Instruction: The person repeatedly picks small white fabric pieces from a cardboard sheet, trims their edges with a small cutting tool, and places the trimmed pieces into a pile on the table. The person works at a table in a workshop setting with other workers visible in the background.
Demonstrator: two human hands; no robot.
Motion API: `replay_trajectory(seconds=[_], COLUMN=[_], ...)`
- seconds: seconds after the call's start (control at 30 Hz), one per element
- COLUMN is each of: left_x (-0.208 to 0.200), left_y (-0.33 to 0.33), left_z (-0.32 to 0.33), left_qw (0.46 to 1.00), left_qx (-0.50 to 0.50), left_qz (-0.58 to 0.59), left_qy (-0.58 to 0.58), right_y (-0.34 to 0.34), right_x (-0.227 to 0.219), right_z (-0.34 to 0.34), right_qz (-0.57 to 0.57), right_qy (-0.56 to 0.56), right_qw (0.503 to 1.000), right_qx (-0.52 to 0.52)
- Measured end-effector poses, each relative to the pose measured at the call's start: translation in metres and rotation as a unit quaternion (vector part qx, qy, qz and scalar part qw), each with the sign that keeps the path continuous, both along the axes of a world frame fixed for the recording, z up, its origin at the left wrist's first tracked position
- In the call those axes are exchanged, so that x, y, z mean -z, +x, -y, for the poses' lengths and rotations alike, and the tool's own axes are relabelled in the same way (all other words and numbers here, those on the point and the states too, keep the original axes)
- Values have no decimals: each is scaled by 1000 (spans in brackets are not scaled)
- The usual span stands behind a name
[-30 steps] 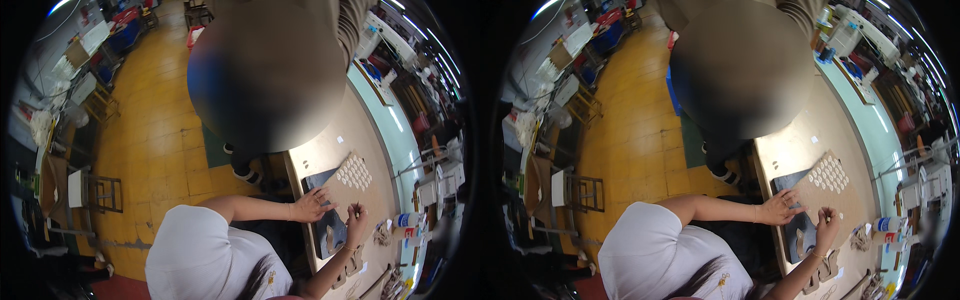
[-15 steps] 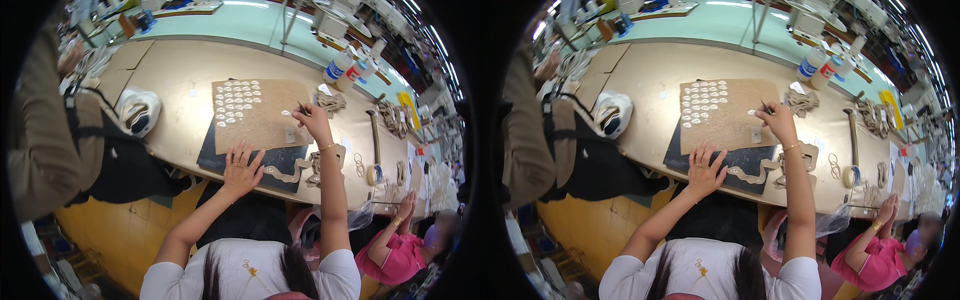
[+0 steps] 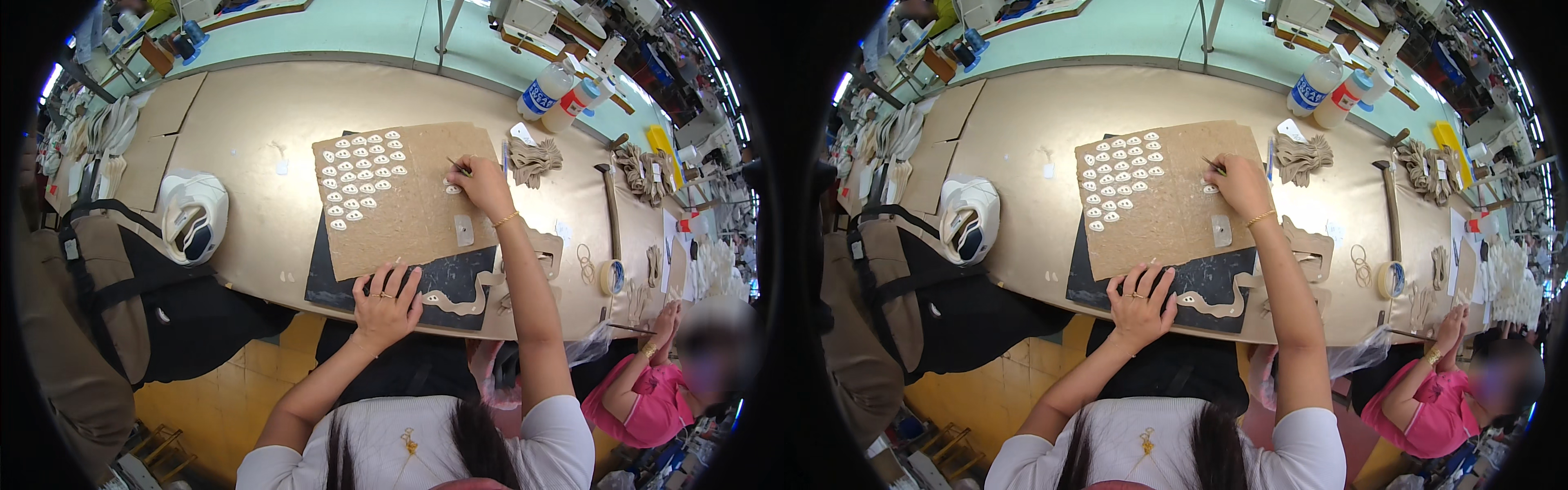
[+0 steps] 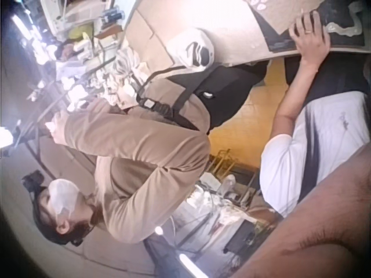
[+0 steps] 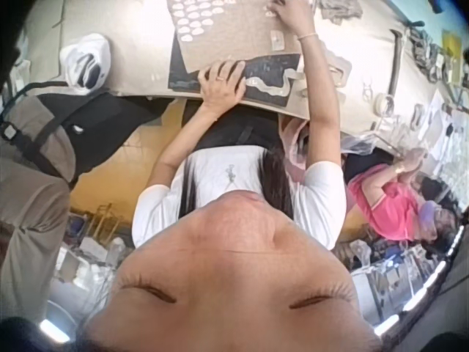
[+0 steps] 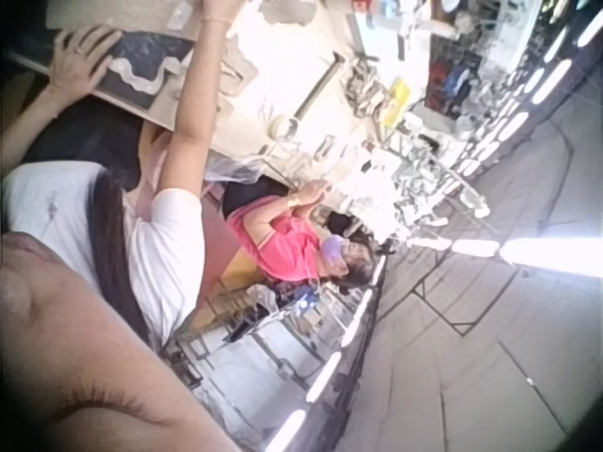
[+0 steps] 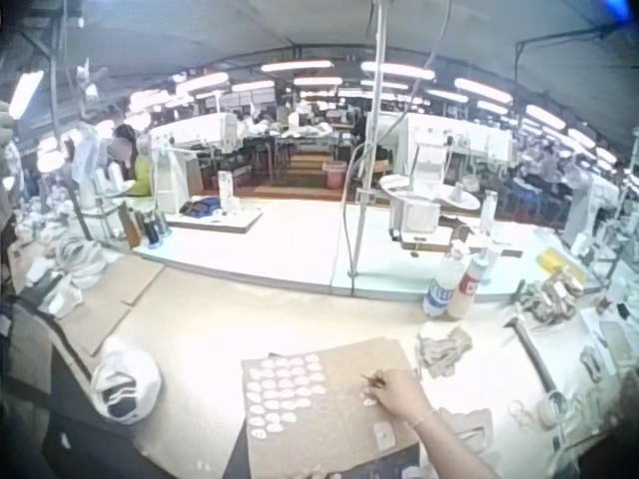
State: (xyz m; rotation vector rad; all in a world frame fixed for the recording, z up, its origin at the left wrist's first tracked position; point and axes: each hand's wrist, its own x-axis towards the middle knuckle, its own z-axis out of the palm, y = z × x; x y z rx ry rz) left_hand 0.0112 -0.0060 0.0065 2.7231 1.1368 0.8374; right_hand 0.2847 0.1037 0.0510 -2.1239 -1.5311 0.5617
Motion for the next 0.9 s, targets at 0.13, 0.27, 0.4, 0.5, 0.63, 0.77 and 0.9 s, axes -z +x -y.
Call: replay_trajectory(seconds=[0.13,0.27,0.4,0.5,0.63,0.77,0.9], left_x=[1,0,0,-1,2,4,3], left_y=[0,2,1,1,-1,-1,-1], left_z=[-1,-4,-2,-2,-1,-2,-1], left_qw=[1000,1000,1000,1000,1000,1000,999], left_qx=[1,5,3,6,8,10,10], left_qz=[4,-8,-13,-19,-22,-26,-29], left_qy=[-9,-7,-6,-10,-8,-5,-7], right_y=[-3,-2,-4,-8,-11,-11,-12], right_x=[3,-3,-2,-4,0,-2,11], right_z=[-1,0,1,2,3,2,4], right_qz=[55,33,26,33,29,13,83], right_qy=[1,-21,-21,-16,3,-22,26], right_qw=[998,999,999,999,999,998,995], right_qx=[-9,2,11,26,42,51,45])
